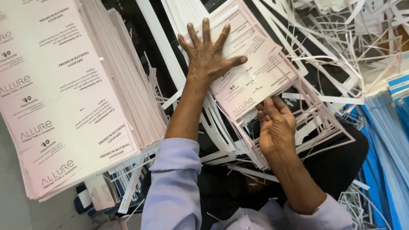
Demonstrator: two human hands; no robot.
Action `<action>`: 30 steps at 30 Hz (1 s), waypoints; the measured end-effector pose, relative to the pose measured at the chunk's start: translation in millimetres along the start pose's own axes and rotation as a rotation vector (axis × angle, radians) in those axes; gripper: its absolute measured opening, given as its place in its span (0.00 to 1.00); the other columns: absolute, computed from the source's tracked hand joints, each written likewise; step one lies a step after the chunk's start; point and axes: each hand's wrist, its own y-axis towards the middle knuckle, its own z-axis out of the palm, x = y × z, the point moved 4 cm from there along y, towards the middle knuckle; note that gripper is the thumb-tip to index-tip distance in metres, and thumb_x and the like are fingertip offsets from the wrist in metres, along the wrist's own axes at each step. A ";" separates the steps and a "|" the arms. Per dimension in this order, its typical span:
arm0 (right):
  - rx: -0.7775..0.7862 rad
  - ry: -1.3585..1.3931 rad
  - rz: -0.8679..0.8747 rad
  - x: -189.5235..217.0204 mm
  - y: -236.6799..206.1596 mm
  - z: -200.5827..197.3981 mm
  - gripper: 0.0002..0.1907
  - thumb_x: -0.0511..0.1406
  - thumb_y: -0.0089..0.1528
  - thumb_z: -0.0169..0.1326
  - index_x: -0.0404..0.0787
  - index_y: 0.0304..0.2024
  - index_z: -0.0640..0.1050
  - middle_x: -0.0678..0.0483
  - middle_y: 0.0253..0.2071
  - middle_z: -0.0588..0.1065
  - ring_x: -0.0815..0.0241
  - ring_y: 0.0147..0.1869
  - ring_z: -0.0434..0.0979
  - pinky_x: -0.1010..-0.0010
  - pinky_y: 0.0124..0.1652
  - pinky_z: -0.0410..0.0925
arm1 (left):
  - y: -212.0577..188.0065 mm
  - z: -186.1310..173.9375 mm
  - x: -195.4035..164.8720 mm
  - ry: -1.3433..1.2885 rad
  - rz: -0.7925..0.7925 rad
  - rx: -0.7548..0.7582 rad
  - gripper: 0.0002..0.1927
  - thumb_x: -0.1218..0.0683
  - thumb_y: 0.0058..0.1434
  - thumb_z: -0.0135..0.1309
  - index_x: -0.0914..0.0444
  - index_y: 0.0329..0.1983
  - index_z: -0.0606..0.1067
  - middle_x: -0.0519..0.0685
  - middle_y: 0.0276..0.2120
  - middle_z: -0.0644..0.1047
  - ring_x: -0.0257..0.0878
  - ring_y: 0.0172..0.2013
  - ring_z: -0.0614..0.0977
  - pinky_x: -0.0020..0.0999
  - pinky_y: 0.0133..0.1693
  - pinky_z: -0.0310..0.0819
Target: The person sits on the floor and repeatedly picks up, separates, and stacks pink and white paper sheets labeled 'ALLURE'. They align the sheets and move them between piles, occasionally discarding loose strips.
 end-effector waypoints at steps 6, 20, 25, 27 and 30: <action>0.116 -0.104 -0.095 8.7 6.1 23.0 0.24 0.32 0.59 0.64 0.32 0.55 0.72 0.51 0.47 0.77 0.60 0.51 0.76 0.69 0.55 0.70 | 0.9 1.1 3.5 -0.035 0.034 -0.016 0.62 0.09 0.35 0.42 0.36 0.75 0.56 0.58 0.77 0.42 0.72 0.71 0.30 0.80 0.61 0.11; -0.004 0.267 0.297 -20.5 38.0 66.1 0.30 0.32 0.54 0.61 0.43 0.60 0.72 0.47 0.55 0.78 0.49 0.64 0.76 0.52 0.63 0.71 | -4.1 7.6 5.9 0.000 0.057 -0.101 0.46 0.15 0.53 0.28 0.31 0.73 0.60 0.56 0.77 0.44 0.68 0.73 0.33 0.80 0.65 0.16; 0.149 0.282 0.284 -22.8 36.9 56.9 0.30 0.33 0.57 0.62 0.44 0.62 0.72 0.50 0.54 0.78 0.53 0.66 0.75 0.57 0.67 0.71 | -5.6 1.9 3.7 0.032 0.033 -0.066 0.41 0.17 0.56 0.31 0.29 0.72 0.60 0.54 0.77 0.45 0.67 0.73 0.35 0.80 0.66 0.20; 0.299 0.398 0.303 -25.8 38.1 51.3 0.29 0.35 0.57 0.63 0.42 0.61 0.73 0.49 0.53 0.79 0.53 0.67 0.75 0.58 0.68 0.70 | -7.1 -0.8 1.5 0.057 0.039 -0.077 0.40 0.17 0.57 0.32 0.28 0.72 0.60 0.53 0.77 0.45 0.66 0.73 0.35 0.80 0.67 0.22; 0.681 0.615 0.336 -28.9 43.1 42.9 0.24 0.37 0.60 0.63 0.37 0.57 0.76 0.48 0.50 0.80 0.52 0.64 0.76 0.56 0.69 0.68 | -9.1 -2.3 0.0 0.072 0.030 -0.054 0.40 0.16 0.58 0.33 0.28 0.73 0.59 0.51 0.77 0.44 0.65 0.74 0.36 0.80 0.68 0.23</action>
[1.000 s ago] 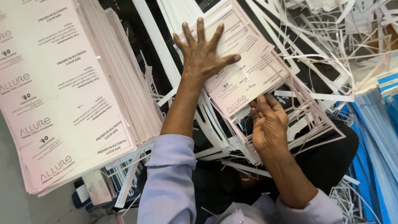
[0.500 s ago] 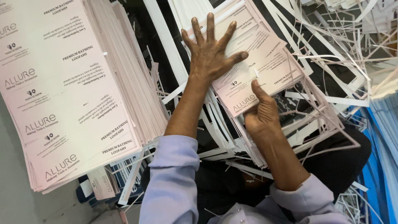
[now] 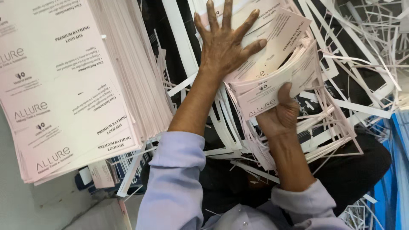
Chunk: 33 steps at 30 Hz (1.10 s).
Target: The person sits on the floor and repeatedly picks up, separates, and stacks pink and white paper sheets labeled 'ALLURE'. They align the sheets and move them between piles, occasionally discarding loose strips.
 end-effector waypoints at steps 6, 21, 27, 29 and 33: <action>0.424 0.206 0.059 4.2 -5.8 -30.3 0.10 0.36 0.66 0.61 0.41 0.50 0.82 0.50 0.46 0.83 0.56 0.52 0.84 0.64 0.62 0.73 | -1.3 -2.6 -1.7 -0.004 -0.009 0.021 0.42 0.16 0.58 0.34 0.29 0.75 0.57 0.52 0.77 0.44 0.68 0.73 0.36 0.81 0.67 0.23; 0.705 0.063 -0.008 23.1 -0.7 10.6 0.08 0.38 0.66 0.61 0.44 0.47 0.82 0.52 0.46 0.83 0.58 0.47 0.83 0.64 0.53 0.72 | 3.9 2.1 -4.1 0.060 -0.022 0.039 0.43 0.15 0.56 0.34 0.26 0.74 0.53 0.53 0.78 0.43 0.68 0.74 0.37 0.80 0.67 0.24; 0.414 0.048 -0.067 27.7 -1.8 -9.6 0.13 0.37 0.66 0.63 0.43 0.51 0.79 0.54 0.45 0.82 0.62 0.49 0.82 0.67 0.54 0.72 | 2.6 4.6 -4.7 0.059 -0.027 -0.006 0.43 0.15 0.56 0.34 0.26 0.74 0.53 0.54 0.78 0.44 0.68 0.74 0.37 0.80 0.66 0.24; 0.334 -0.009 -0.088 26.5 4.3 -12.6 0.13 0.39 0.66 0.63 0.44 0.51 0.78 0.55 0.47 0.81 0.63 0.50 0.81 0.67 0.58 0.72 | 2.9 4.1 -5.4 0.060 -0.016 -0.015 0.43 0.15 0.55 0.34 0.27 0.74 0.53 0.54 0.78 0.45 0.69 0.73 0.38 0.80 0.66 0.24; 0.828 0.023 0.015 17.1 16.2 6.8 0.12 0.43 0.65 0.60 0.42 0.40 0.81 0.52 0.36 0.82 0.59 0.39 0.83 0.62 0.41 0.74 | 3.6 3.9 -6.1 0.076 -0.009 -0.012 0.44 0.14 0.54 0.34 0.26 0.74 0.54 0.55 0.78 0.46 0.69 0.74 0.39 0.80 0.66 0.24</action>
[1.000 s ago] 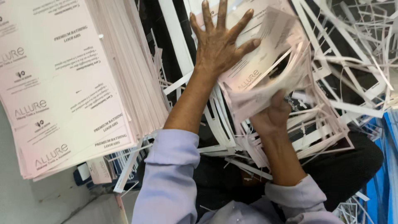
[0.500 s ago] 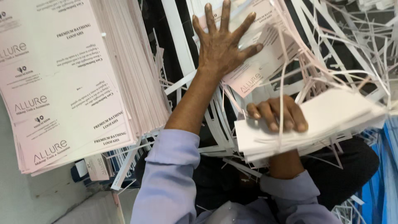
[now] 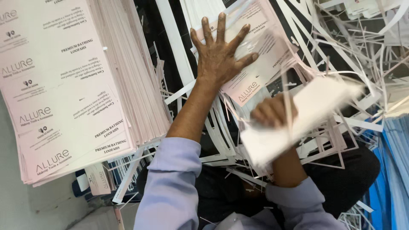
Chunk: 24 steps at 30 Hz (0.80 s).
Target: The person sits on the floor and repeatedly picks up, separates, and stacks pink and white paper sheets labeled 'ALLURE'. They align the sheets and move them between piles, occasionally discarding loose strips.
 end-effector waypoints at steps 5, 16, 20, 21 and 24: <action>0.478 -0.017 0.193 -11.8 6.6 10.8 0.15 0.38 0.66 0.57 0.48 0.23 0.81 0.57 0.20 0.81 0.64 0.24 0.84 0.77 0.29 0.71 | 0.1 1.2 -0.3 -0.004 -0.003 0.007 0.44 0.14 0.54 0.35 0.27 0.73 0.55 0.55 0.77 0.47 0.69 0.73 0.40 0.80 0.67 0.25; -0.535 -0.148 -0.017 9.0 -39.5 -15.0 0.14 0.34 0.65 0.64 0.46 0.53 0.77 0.56 0.45 0.78 0.60 0.51 0.77 0.61 0.56 0.68 | 0.8 7.8 0.0 -0.035 -0.005 -0.003 0.42 0.15 0.56 0.34 0.27 0.74 0.55 0.54 0.78 0.44 0.69 0.73 0.36 0.81 0.66 0.22; -0.613 -0.100 0.005 8.5 -34.7 -15.5 0.22 0.32 0.63 0.66 0.41 0.58 0.75 0.52 0.53 0.77 0.53 0.63 0.75 0.48 0.70 0.64 | 3.0 -4.8 2.6 -0.101 -0.011 0.096 0.44 0.17 0.55 0.34 0.31 0.75 0.56 0.54 0.77 0.40 0.67 0.72 0.31 0.79 0.65 0.18; -0.670 -0.101 -0.004 8.8 -33.3 -14.9 0.26 0.32 0.60 0.66 0.41 0.60 0.74 0.51 0.55 0.77 0.51 0.65 0.74 0.49 0.71 0.63 | 4.5 -10.9 4.7 -0.157 -0.022 0.171 0.43 0.18 0.56 0.35 0.33 0.75 0.57 0.54 0.77 0.37 0.65 0.72 0.29 0.78 0.65 0.17; -0.801 -0.111 -0.019 8.8 -28.2 -11.7 0.36 0.30 0.54 0.67 0.41 0.65 0.71 0.52 0.60 0.75 0.49 0.69 0.71 0.51 0.72 0.60 | 1.0 -57.8 6.5 -0.152 0.052 -0.135 0.35 0.26 0.63 0.39 0.46 0.67 0.69 0.60 0.75 0.47 0.65 0.72 0.41 0.77 0.63 0.25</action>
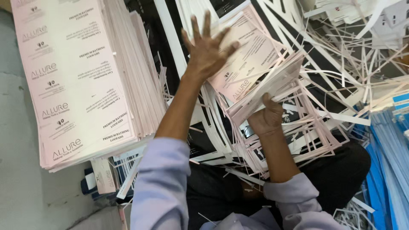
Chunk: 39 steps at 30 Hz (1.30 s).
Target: The person sits on the floor and repeatedly picks up, separates, and stacks pink and white paper sheets labeled 'ALLURE'. They align the sheets and move them between piles, occasionally discarding loose strips.
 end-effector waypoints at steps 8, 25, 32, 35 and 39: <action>0.126 0.060 0.068 -2.6 -1.1 -0.4 0.26 0.29 0.63 0.66 0.45 0.61 0.71 0.56 0.56 0.74 0.57 0.67 0.72 0.57 0.73 0.62 | -81.3 -52.2 -90.2 -0.184 0.212 -0.023 0.22 0.42 0.61 0.63 0.66 0.41 0.80 0.54 0.34 0.78 0.44 0.33 0.80 0.42 0.39 0.77; 0.082 0.008 -0.047 0.5 4.8 7.5 0.35 0.35 0.60 0.66 0.40 0.67 0.68 0.50 0.63 0.73 0.50 0.71 0.69 0.55 0.73 0.60 | -102.5 -71.6 -93.7 -0.200 0.121 -0.323 0.05 0.59 0.63 0.59 0.67 0.34 0.79 0.58 0.28 0.78 0.51 0.27 0.82 0.44 0.33 0.77; 0.073 0.043 -0.058 0.6 3.4 8.3 0.34 0.33 0.60 0.65 0.43 0.67 0.68 0.54 0.64 0.73 0.55 0.72 0.68 0.57 0.75 0.60 | -113.9 -68.3 -67.2 -0.104 0.003 -0.136 0.11 0.56 0.66 0.58 0.69 0.31 0.76 0.59 0.24 0.77 0.51 0.24 0.82 0.46 0.27 0.76; 0.085 0.076 -0.031 0.6 1.7 9.6 0.33 0.33 0.61 0.66 0.40 0.66 0.69 0.52 0.63 0.73 0.53 0.73 0.68 0.57 0.76 0.59 | -98.7 -43.9 -55.4 -0.060 -0.065 0.053 0.11 0.55 0.70 0.52 0.69 0.37 0.75 0.59 0.25 0.77 0.48 0.24 0.83 0.43 0.24 0.78; 0.084 0.069 -0.061 3.8 1.5 6.0 0.32 0.33 0.58 0.66 0.40 0.64 0.71 0.51 0.61 0.75 0.52 0.70 0.70 0.53 0.74 0.60 | -83.8 -25.8 -45.4 -0.233 0.144 -0.166 0.10 0.54 0.71 0.53 0.67 0.39 0.73 0.57 0.30 0.79 0.52 0.31 0.83 0.47 0.34 0.78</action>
